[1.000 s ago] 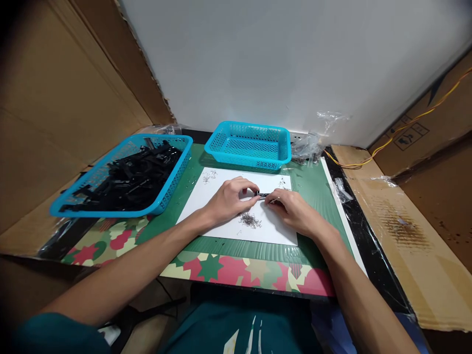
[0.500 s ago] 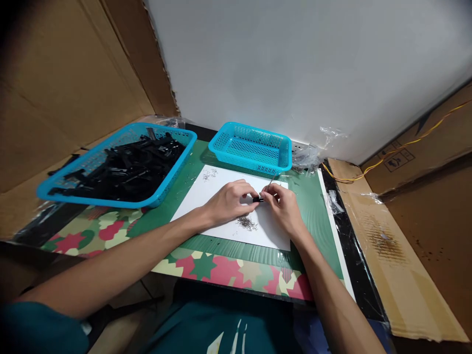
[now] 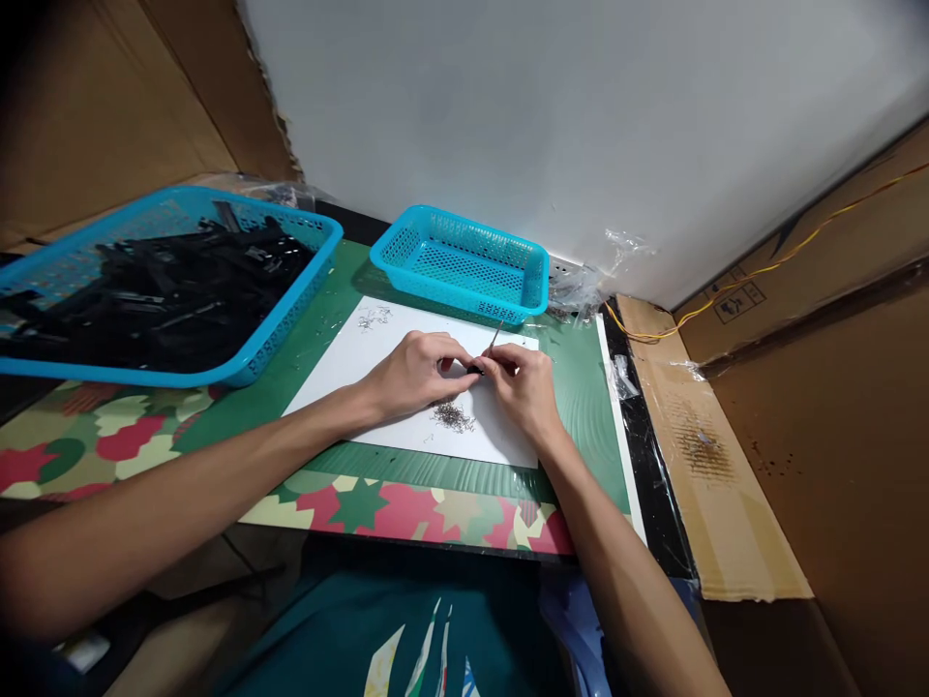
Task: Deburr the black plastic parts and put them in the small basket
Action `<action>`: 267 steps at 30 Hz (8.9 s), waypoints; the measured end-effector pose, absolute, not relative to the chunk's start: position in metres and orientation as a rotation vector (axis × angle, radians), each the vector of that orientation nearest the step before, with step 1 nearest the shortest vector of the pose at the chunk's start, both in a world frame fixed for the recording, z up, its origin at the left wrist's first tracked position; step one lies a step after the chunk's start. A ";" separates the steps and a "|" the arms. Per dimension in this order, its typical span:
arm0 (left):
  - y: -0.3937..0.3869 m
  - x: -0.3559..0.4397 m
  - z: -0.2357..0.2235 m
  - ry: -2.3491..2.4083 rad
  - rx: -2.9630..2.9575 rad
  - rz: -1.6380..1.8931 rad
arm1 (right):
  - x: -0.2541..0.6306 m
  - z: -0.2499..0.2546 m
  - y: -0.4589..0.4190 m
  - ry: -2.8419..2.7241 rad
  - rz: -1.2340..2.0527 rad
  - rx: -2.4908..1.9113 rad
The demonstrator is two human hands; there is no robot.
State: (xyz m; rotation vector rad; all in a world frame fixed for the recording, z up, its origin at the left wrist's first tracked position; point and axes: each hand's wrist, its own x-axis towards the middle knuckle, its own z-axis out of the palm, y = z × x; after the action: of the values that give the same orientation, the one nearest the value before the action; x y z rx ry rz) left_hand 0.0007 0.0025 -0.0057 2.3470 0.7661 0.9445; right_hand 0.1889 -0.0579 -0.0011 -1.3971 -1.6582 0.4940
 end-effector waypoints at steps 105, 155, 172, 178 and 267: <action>-0.005 -0.004 0.009 0.772 2.055 0.953 | 0.188 0.018 -0.066 -1.712 0.449 -1.216; -0.001 -0.012 0.019 0.664 2.149 0.781 | 0.233 0.018 -0.059 -1.839 0.858 -1.327; -0.006 -0.006 0.015 0.670 2.028 0.895 | 0.194 0.011 -0.061 -1.341 1.227 -1.124; -0.005 -0.005 0.014 0.700 1.975 0.871 | 0.188 0.013 -0.064 -1.300 1.074 -1.182; 0.005 -0.008 0.002 0.717 2.053 0.679 | 0.216 0.003 -0.051 -1.530 0.858 -1.472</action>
State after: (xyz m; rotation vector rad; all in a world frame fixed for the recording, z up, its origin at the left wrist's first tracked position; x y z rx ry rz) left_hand -0.0079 0.0054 0.0021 2.0527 0.7170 0.6786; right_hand 0.2162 -0.0514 0.0029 -1.4722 -1.5300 0.8577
